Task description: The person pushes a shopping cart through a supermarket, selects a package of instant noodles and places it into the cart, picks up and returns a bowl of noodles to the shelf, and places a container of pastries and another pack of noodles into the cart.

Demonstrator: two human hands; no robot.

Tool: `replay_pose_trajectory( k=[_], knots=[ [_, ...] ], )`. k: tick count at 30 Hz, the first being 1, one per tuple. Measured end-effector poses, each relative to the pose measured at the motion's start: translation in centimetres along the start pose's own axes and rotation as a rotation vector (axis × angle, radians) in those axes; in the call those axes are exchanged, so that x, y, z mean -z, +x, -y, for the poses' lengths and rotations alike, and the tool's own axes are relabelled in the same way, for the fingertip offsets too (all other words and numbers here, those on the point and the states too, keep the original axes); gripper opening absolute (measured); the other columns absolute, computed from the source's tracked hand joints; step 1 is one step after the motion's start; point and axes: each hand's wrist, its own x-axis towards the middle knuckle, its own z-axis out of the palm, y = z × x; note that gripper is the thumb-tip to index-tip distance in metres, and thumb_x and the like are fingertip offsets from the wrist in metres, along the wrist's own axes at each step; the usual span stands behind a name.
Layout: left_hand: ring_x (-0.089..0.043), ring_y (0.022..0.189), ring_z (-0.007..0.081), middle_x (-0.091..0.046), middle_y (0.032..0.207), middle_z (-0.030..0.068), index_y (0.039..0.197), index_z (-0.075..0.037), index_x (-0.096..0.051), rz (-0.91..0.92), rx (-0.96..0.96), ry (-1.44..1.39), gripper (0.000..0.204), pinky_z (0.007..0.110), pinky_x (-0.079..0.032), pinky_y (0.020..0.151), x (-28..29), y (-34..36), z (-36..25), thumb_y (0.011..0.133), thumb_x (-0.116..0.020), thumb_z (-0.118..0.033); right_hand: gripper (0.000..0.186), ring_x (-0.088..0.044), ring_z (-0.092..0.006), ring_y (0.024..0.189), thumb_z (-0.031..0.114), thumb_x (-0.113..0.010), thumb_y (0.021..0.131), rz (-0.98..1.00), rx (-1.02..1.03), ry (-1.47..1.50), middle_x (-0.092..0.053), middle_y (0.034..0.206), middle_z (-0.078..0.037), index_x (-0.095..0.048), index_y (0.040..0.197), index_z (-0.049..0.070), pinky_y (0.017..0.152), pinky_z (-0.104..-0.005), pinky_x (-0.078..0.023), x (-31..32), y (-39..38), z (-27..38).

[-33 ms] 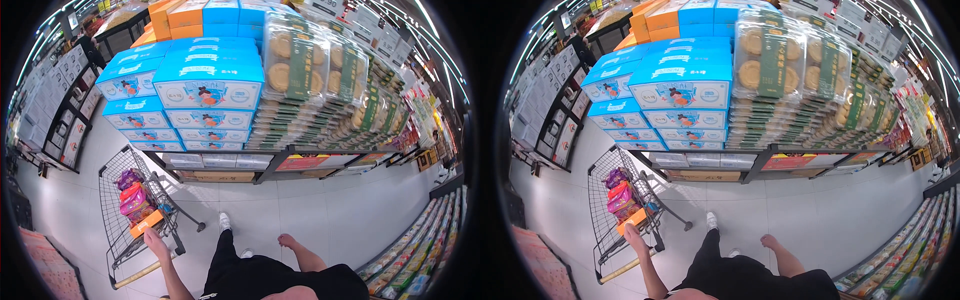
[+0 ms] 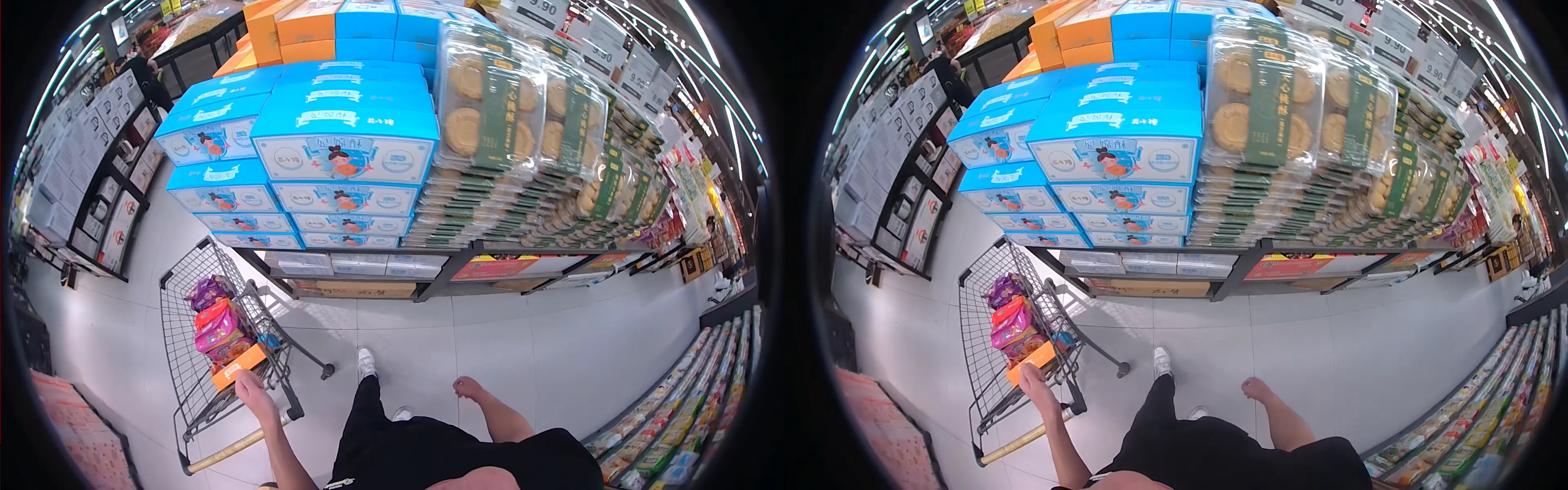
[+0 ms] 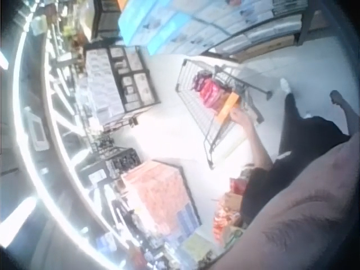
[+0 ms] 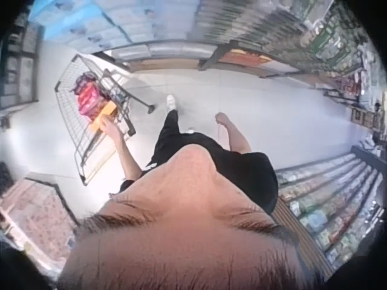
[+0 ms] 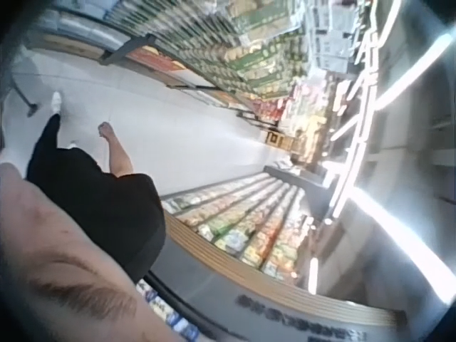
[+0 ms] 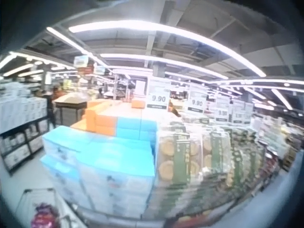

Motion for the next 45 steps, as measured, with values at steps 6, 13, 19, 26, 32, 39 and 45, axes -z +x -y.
replay_pose_trajectory(
  k=[6,13,19,26,32,39,45],
  knots=[
    [-0.027,0.058,0.0050,-0.032,0.065,-0.0040,0.072,-0.010,-0.034,0.209,-0.060,-0.158,0.034,0.024,-0.020,0.051,-8.2,4.5,-2.8,0.104,-0.040,-0.014,0.027,-0.064,-0.0165,0.071,0.027,-0.054,0.094,-0.292,0.199,0.097,-0.066,0.081,-0.008,-0.064,0.102,0.002,0.066,-0.0305,-0.052,8.4,3.9,13.9],
    [-0.034,0.061,0.0022,-0.039,0.073,-0.0052,0.099,-0.008,-0.046,0.537,-0.019,-0.246,0.002,0.019,-0.025,0.052,-19.7,6.1,-5.3,0.100,-0.048,-0.007,0.022,-0.067,-0.0217,0.078,0.022,-0.057,0.091,-0.357,0.297,0.120,-0.068,0.087,-0.012,-0.065,0.101,0.004,0.073,-0.0332,-0.053,9.6,2.7,16.4],
    [-0.041,0.064,0.0038,-0.045,0.075,-0.0039,0.111,-0.006,-0.047,0.923,0.033,-0.266,0.017,0.019,-0.033,0.056,-27.2,2.1,-7.8,0.095,-0.053,-0.002,0.024,-0.067,-0.0197,0.063,0.021,-0.055,0.089,-0.295,0.245,-0.067,-0.069,0.075,-0.011,-0.067,0.091,0.001,0.060,-0.0348,-0.055,5.5,2.2,1.2],
    [-0.046,0.066,0.0082,-0.051,0.074,-0.0004,0.106,-0.001,-0.053,1.041,-0.029,-0.156,0.011,0.023,-0.039,0.063,-35.1,-2.2,-10.9,0.098,-0.052,-0.008,0.022,-0.071,-0.0249,0.082,0.012,-0.065,0.087,0.250,-0.298,-0.162,-0.071,0.097,-0.011,-0.062,0.106,0.003,0.063,-0.0416,-0.060,8.6,3.5,-12.7],
    [-0.043,0.061,0.0091,-0.048,0.068,0.0010,0.103,-0.002,-0.056,0.847,0.082,-0.343,0.026,0.024,-0.035,0.057,-42.0,-6.6,-13.8,0.105,-0.043,-0.025,0.023,-0.067,-0.0190,0.067,0.022,-0.054,0.091,-0.214,-0.110,0.438,-0.070,0.084,-0.010,-0.064,0.101,0.003,0.053,-0.0328,-0.052,18.5,5.3,-10.4],
    [-0.045,0.056,0.0109,-0.050,0.063,0.0026,0.110,0.004,-0.060,0.728,0.017,-0.229,0.041,0.024,-0.036,0.054,-48.4,-9.8,-18.5,0.107,-0.036,-0.029,0.026,-0.065,-0.0175,0.064,0.024,-0.054,0.092,-0.344,0.009,0.579,-0.067,0.078,-0.010,-0.064,0.103,0.003,0.052,-0.0312,-0.049,26.7,6.9,-7.1],
    [-0.051,0.058,0.0118,-0.058,0.066,0.0048,0.105,0.006,-0.064,0.666,-0.027,-0.204,0.043,0.025,-0.042,0.056,-49.4,-9.3,-19.0,0.106,-0.039,-0.029,0.026,-0.067,-0.0220,0.066,0.022,-0.052,0.092,-0.247,-0.154,0.498,-0.069,0.083,-0.013,-0.061,0.107,0.003,0.054,-0.0365,-0.051,26.9,7.9,-13.5]
  ],
)
